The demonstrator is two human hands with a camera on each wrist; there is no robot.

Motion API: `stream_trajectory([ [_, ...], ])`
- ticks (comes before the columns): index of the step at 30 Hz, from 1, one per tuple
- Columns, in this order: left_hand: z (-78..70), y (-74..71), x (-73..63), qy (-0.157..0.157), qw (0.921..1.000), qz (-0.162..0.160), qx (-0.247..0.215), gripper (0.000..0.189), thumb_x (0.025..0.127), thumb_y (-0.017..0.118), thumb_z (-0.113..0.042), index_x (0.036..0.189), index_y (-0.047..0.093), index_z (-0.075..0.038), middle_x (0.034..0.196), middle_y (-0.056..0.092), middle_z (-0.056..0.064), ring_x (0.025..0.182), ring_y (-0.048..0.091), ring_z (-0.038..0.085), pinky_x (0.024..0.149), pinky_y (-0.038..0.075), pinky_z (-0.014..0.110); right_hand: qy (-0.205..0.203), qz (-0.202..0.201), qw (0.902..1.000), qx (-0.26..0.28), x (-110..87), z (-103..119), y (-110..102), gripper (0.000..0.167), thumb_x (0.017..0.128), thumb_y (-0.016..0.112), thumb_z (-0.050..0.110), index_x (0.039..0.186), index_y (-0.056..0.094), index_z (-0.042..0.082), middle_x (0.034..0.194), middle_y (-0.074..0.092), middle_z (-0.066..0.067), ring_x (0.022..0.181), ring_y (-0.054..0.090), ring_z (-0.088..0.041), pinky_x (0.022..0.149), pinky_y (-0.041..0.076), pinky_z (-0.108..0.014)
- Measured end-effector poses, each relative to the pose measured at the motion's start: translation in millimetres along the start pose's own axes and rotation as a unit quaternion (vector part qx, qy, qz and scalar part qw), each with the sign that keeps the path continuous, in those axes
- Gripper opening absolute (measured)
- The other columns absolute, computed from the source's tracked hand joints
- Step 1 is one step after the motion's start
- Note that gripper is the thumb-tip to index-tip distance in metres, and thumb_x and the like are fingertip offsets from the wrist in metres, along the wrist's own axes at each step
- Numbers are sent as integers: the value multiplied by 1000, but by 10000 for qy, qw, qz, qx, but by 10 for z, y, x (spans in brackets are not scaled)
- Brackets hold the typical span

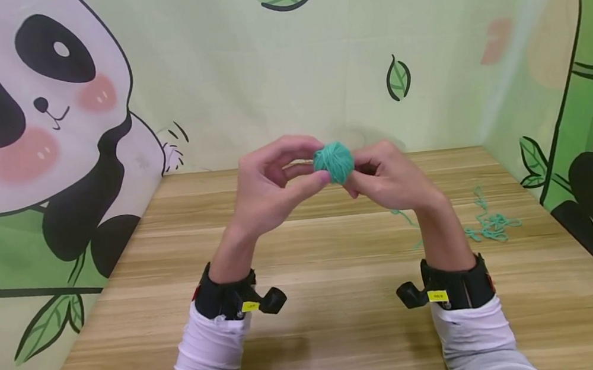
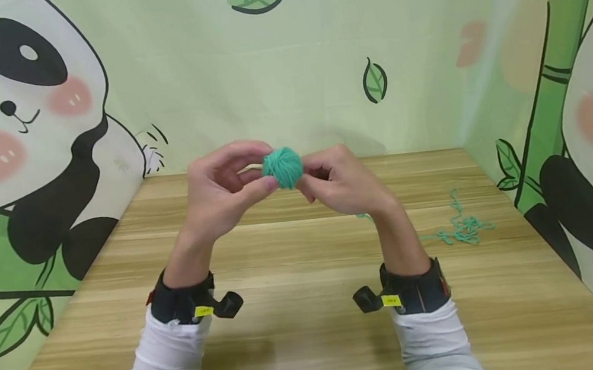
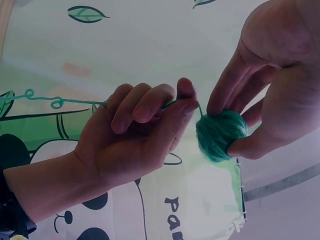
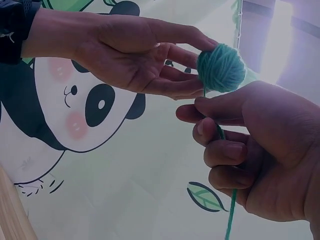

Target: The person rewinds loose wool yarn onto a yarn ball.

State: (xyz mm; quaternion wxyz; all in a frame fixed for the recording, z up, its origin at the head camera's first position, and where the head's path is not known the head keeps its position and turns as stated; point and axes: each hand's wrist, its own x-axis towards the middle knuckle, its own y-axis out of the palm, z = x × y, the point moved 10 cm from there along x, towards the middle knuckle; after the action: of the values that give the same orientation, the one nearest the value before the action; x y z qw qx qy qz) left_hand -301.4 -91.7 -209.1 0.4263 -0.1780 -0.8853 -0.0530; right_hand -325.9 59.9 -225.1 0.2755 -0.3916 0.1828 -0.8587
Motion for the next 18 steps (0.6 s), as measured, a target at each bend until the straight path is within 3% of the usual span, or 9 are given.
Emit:
stream_trajectory([
  [5, -1, 54, -11, -86, 9995, 318, 13, 37, 88, 81, 18, 123, 71, 20, 119, 80, -1, 106, 80, 14, 96, 75, 41, 66, -200, 9998, -56, -9, -11, -55, 29, 108, 63, -5, 86, 75, 7, 67, 59, -5, 53, 43, -13, 47, 35, -25],
  [13, 14, 165, -44, -312, 9946, 979, 153, 38, 86, 82, 21, 122, 73, 17, 121, 75, 34, 109, 79, 18, 98, 74, 45, 150, -408, 9990, -139, -14, -2, -106, 20, 109, 67, -2, 111, 87, 2, 88, 79, 7, 60, 55, -11, 56, 49, -19],
  [18, 37, 165, -52, -350, 9924, 1109, 396, 37, 85, 84, 20, 121, 74, 15, 123, 76, 34, 111, 79, 18, 98, 74, 46, 116, -615, 9979, -167, -15, 0, -145, 19, 108, 67, -3, 108, 86, 1, 88, 80, 7, 59, 57, -11, 54, 49, -18],
])
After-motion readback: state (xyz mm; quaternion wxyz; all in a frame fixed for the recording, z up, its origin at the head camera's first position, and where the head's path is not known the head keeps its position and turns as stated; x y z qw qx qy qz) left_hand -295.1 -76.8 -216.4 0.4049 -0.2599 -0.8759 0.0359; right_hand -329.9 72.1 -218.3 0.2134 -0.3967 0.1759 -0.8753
